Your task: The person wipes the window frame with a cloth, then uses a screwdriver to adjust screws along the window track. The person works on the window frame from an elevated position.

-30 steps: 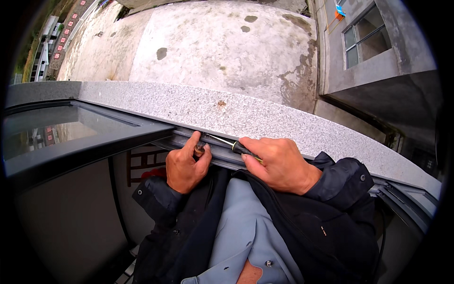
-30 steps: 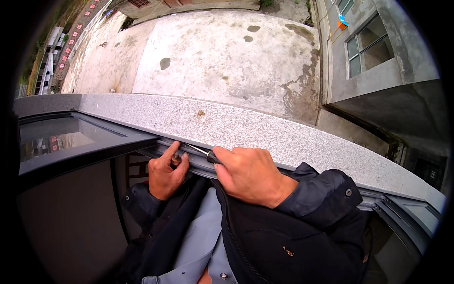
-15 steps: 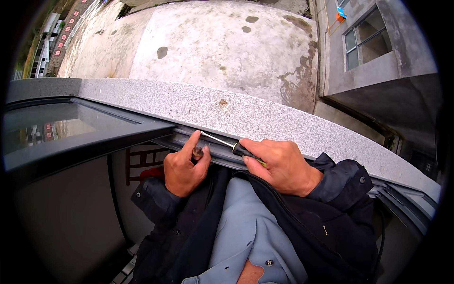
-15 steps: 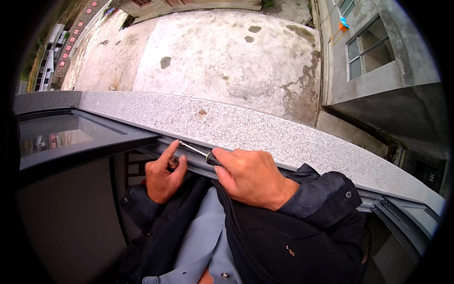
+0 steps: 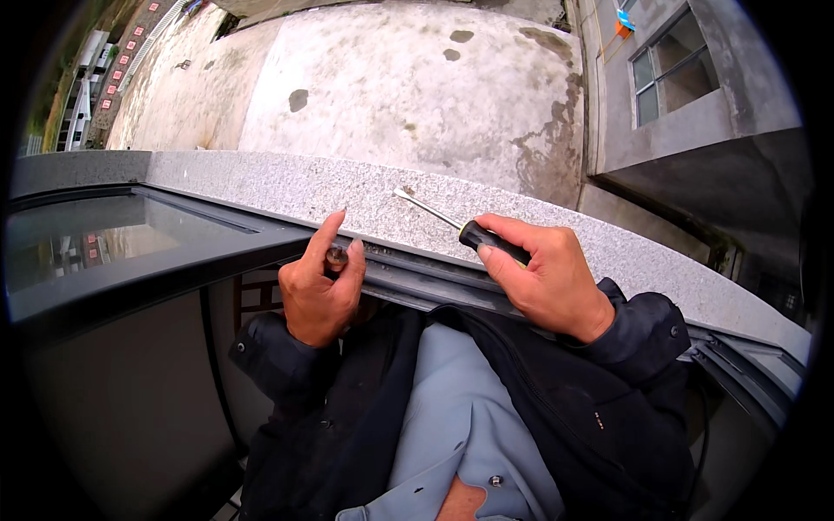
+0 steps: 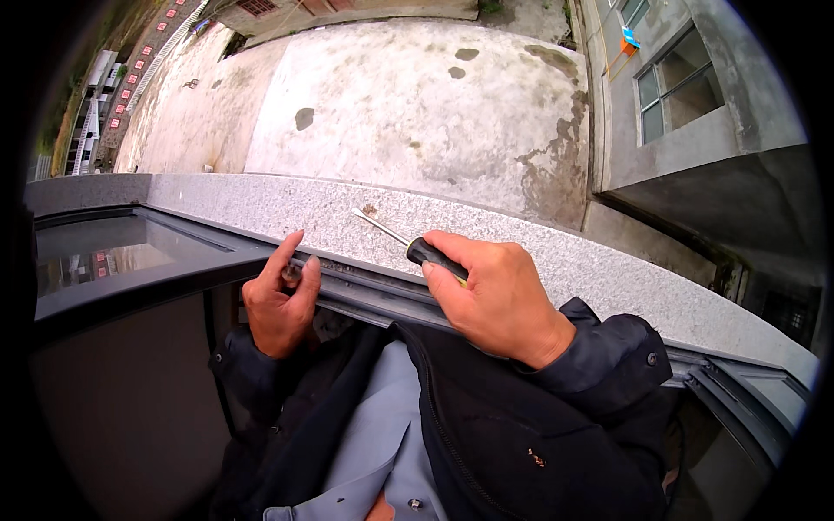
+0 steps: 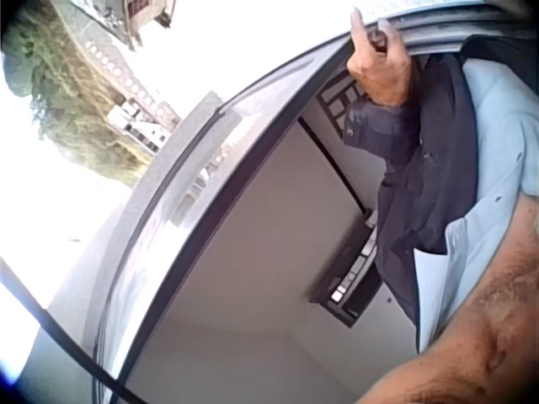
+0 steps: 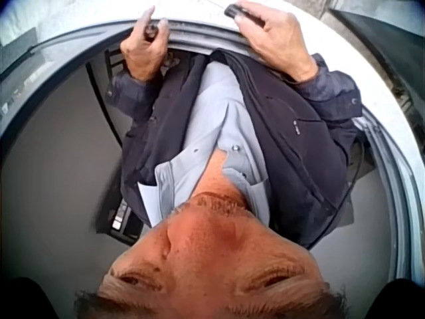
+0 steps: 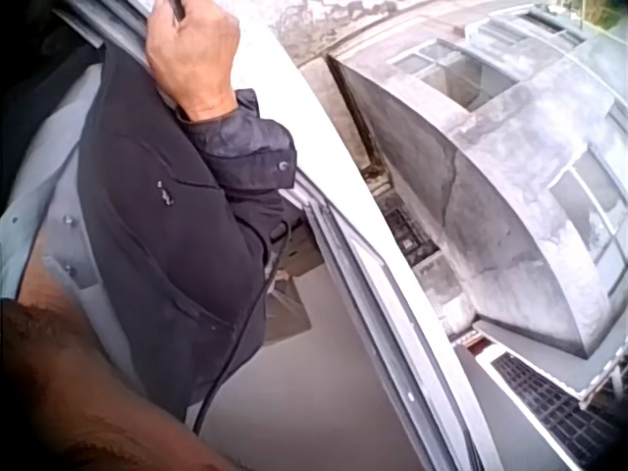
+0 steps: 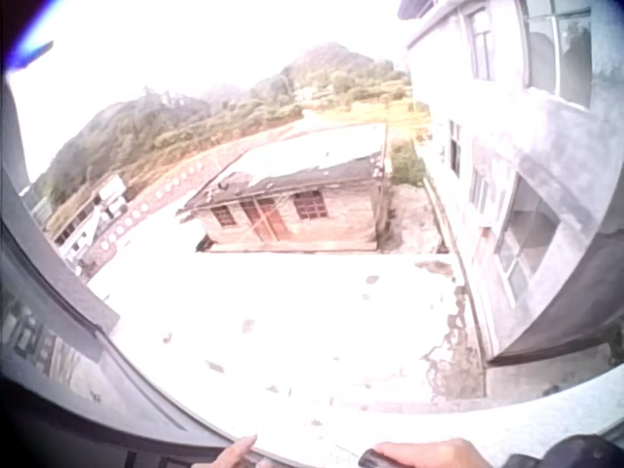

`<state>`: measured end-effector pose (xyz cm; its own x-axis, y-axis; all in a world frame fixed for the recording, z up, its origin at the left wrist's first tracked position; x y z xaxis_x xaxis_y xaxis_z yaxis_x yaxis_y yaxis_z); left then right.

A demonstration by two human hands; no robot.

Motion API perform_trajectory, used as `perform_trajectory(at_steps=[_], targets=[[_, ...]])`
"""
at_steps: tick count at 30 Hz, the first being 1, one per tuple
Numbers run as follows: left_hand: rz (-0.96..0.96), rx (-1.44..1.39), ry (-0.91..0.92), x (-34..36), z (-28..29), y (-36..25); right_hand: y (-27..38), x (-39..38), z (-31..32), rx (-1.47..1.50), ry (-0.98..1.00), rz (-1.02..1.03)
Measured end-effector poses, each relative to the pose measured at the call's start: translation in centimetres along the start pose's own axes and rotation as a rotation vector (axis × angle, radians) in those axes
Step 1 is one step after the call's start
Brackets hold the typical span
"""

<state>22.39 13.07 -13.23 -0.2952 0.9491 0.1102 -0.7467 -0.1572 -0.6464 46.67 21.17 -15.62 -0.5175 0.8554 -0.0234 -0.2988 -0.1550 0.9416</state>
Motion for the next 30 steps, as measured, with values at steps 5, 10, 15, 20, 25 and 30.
perform_trajectory(at_steps=[5,10,15,20,25,30], targets=[[0.042,0.051,0.047,-1.1,0.1,1.9,1.3,-0.7,-0.2,-0.054,0.042,0.17],[0.034,0.096,0.087,-1.7,-1.1,2.8,2.3,-1.2,-0.9,-0.166,0.224,0.205],[0.035,0.122,0.156,-2.0,-2.2,2.5,2.4,-1.4,-1.2,-0.312,0.257,0.241],[0.03,0.157,0.184,-2.1,-2.5,2.6,2.7,-1.4,-2.4,-0.401,0.277,0.253],[0.021,0.13,0.168,-2.0,-2.5,2.4,2.6,-1.1,-3.2,-0.388,0.266,0.241],[-0.007,0.117,0.15,-2.0,-2.5,2.0,2.1,-0.8,-4.2,-0.365,0.259,0.239]])
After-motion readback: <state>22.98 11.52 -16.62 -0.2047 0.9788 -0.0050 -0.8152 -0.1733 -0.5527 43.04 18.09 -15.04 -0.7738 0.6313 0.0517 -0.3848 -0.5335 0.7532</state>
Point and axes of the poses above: each hand's wrist, its own x-axis towards the middle knuckle, its own z-axis out of the back of the hand, y = z × x, the point moved 9 cm from there along x, towards the middle knuckle, and after that the axes turned 4 degrees about z, right-handed, at the moved point
